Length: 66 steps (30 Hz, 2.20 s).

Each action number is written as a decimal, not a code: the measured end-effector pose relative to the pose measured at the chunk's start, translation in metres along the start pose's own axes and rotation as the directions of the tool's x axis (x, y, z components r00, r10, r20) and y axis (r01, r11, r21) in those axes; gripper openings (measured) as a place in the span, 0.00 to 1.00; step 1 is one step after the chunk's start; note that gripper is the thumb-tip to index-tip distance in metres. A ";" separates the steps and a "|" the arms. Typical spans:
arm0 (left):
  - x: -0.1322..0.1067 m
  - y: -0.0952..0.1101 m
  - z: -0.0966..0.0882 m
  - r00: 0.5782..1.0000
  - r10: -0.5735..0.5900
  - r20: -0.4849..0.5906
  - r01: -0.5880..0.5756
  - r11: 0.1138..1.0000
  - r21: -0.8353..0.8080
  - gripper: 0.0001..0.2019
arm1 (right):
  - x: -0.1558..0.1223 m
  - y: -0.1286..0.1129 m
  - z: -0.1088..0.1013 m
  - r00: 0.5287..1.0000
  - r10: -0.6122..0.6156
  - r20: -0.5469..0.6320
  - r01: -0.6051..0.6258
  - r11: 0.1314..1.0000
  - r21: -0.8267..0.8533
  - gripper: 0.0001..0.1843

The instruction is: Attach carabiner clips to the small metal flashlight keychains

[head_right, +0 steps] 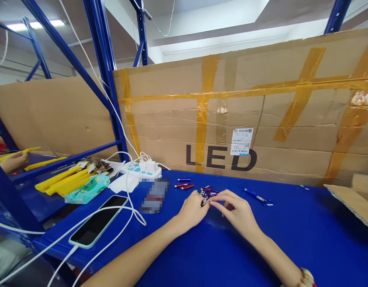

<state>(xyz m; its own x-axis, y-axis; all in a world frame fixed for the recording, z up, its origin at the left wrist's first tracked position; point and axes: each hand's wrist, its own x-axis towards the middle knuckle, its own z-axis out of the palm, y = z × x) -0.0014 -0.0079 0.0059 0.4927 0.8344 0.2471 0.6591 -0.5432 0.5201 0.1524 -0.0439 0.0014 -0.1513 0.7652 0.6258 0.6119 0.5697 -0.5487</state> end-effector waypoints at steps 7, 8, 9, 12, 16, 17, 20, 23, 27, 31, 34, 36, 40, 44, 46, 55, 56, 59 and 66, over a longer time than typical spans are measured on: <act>0.000 0.000 -0.001 0.998 0.001 0.069 -0.007 0.996 0.087 0.16 | -0.003 -0.007 0.006 1.000 -0.014 -0.006 0.014 0.998 -0.055 0.15; 0.000 0.000 -0.001 0.998 -0.011 0.061 0.006 0.997 0.082 0.18 | -0.002 -0.008 0.006 0.999 -0.006 -0.032 0.004 0.999 -0.052 0.15; -0.001 0.001 0.000 0.998 -0.026 0.059 0.021 0.997 0.078 0.19 | -0.001 -0.009 0.006 0.999 0.003 -0.050 -0.005 0.999 -0.045 0.15; -0.002 0.003 -0.001 0.995 -0.058 0.082 0.052 0.996 0.070 0.18 | -0.001 -0.011 0.008 0.999 0.025 -0.034 -0.025 0.999 -0.019 0.16; -0.004 0.004 -0.004 0.990 -0.046 0.132 0.038 0.997 0.062 0.17 | -0.004 -0.014 0.011 0.998 0.061 0.008 -0.061 0.998 0.002 0.17; -0.005 0.005 -0.005 0.990 -0.041 0.136 0.033 0.997 0.064 0.16 | -0.004 -0.015 0.011 0.997 0.075 0.013 -0.075 0.997 0.006 0.17; -0.004 0.005 -0.008 0.988 -0.063 0.144 0.054 0.996 0.066 0.16 | -0.006 -0.015 0.011 0.993 0.113 0.041 -0.115 0.992 0.046 0.16; -0.004 0.007 -0.010 0.987 -0.087 0.135 0.079 0.995 0.063 0.16 | -0.005 -0.013 0.012 0.991 0.126 0.051 -0.132 0.983 0.124 0.15; -0.004 0.010 -0.010 0.989 -0.095 0.114 0.088 0.994 0.073 0.16 | -0.004 -0.011 0.014 0.989 0.142 0.045 -0.148 0.970 0.195 0.14; -0.006 0.013 -0.011 0.980 -0.159 0.117 0.152 0.986 0.067 0.17 | -0.001 -0.013 0.015 0.988 0.151 0.016 -0.151 0.968 0.199 0.16; -0.008 0.014 -0.010 0.977 -0.170 0.130 0.166 0.985 0.042 0.17 | 0.001 -0.014 0.016 0.989 0.143 0.024 -0.144 0.968 0.205 0.16; -0.008 0.013 -0.009 0.973 -0.185 0.138 0.181 0.983 0.041 0.17 | 0.000 -0.014 0.017 0.989 0.142 0.045 -0.148 0.967 0.206 0.16; -0.005 0.011 -0.007 0.967 -0.210 0.142 0.206 0.978 0.042 0.17 | -0.002 -0.009 0.018 0.982 0.173 0.070 -0.183 0.964 0.191 0.15; -0.005 0.009 -0.003 0.969 -0.206 0.134 0.203 0.978 0.036 0.16 | -0.003 -0.006 0.018 0.973 0.211 0.097 -0.227 0.954 0.198 0.16; -0.007 0.009 -0.001 0.972 -0.196 0.129 0.193 0.981 0.035 0.16 | -0.004 -0.006 0.018 0.964 0.238 0.119 -0.259 0.944 0.204 0.16; 0.002 0.006 0.001 0.978 -0.197 0.070 0.198 0.980 -0.011 0.19 | 0.006 -0.001 0.014 0.914 0.366 0.176 -0.401 0.881 0.252 0.22; 0.005 0.003 0.000 0.976 -0.214 0.035 0.214 0.977 0.003 0.19 | 0.007 0.003 0.013 0.910 0.388 0.146 -0.411 0.892 0.190 0.22; 0.013 -0.009 -0.004 0.965 -0.260 -0.043 0.260 0.966 0.004 0.19 | 0.006 0.013 0.009 0.935 0.352 0.049 -0.346 0.934 -0.093 0.17; 0.018 -0.025 0.000 0.960 -0.217 -0.179 0.227 0.973 0.040 0.16 | 0.015 0.016 0.015 0.932 0.310 0.188 -0.219 0.895 -0.389 0.15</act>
<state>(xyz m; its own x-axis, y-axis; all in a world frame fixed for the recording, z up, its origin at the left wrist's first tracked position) -0.0095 0.0207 -0.0027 0.2287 0.9352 0.2705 0.7757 -0.3430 0.5298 0.1482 -0.0194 -0.0065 -0.0973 0.9463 0.3084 0.8825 0.2253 -0.4129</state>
